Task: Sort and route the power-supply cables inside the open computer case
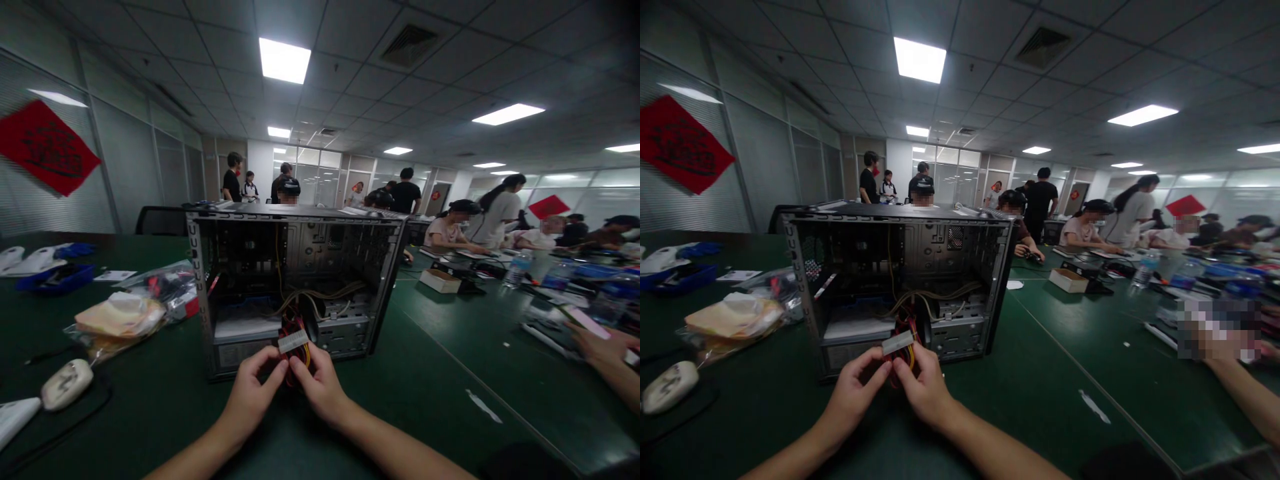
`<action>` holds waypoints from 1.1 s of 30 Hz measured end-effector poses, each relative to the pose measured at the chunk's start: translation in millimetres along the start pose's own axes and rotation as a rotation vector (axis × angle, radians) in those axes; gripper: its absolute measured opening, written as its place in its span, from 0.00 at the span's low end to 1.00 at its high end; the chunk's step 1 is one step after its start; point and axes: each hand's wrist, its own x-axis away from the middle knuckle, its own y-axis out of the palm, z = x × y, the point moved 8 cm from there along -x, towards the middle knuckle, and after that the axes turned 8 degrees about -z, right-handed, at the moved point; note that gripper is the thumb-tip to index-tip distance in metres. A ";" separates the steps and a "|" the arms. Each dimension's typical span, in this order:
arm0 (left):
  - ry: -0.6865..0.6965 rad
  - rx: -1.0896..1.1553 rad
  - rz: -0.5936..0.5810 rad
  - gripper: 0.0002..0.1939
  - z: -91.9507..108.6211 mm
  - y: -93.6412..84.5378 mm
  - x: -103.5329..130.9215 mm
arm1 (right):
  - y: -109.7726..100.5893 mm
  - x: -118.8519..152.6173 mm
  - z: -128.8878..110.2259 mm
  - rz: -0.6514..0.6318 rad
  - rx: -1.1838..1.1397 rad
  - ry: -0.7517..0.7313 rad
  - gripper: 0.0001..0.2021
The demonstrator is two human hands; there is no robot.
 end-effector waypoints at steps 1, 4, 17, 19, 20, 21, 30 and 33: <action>0.001 -0.003 0.000 0.11 2.0 -0.1 -0.2 | -0.2 -0.1 0.4 -0.002 0.000 0.006 0.13; 0.008 -0.038 0.004 0.11 8.5 -0.9 -1.0 | -2.6 -1.6 -1.2 0.003 -0.017 0.023 0.14; 0.005 -0.106 0.053 0.10 11.1 -5.6 -3.9 | -5.4 -5.3 1.0 -0.023 -0.222 0.058 0.14; -0.001 -0.081 0.041 0.10 12.0 -4.2 -4.5 | -5.5 -5.4 1.2 -0.023 -0.225 0.056 0.14; -0.007 -0.063 0.039 0.10 11.8 -3.4 -4.7 | -5.6 -5.5 0.9 -0.023 -0.221 0.052 0.14; -0.016 -0.044 0.040 0.10 11.2 -2.8 -4.7 | -5.6 -5.6 0.5 -0.023 -0.218 0.048 0.14; -0.050 0.012 0.024 0.11 2.8 0.0 -4.0 | -3.0 -6.1 0.7 -0.041 -0.166 0.045 0.14; -0.032 -0.017 0.004 0.11 1.4 0.3 -4.6 | -1.4 -6.1 3.0 -0.059 -0.189 0.061 0.14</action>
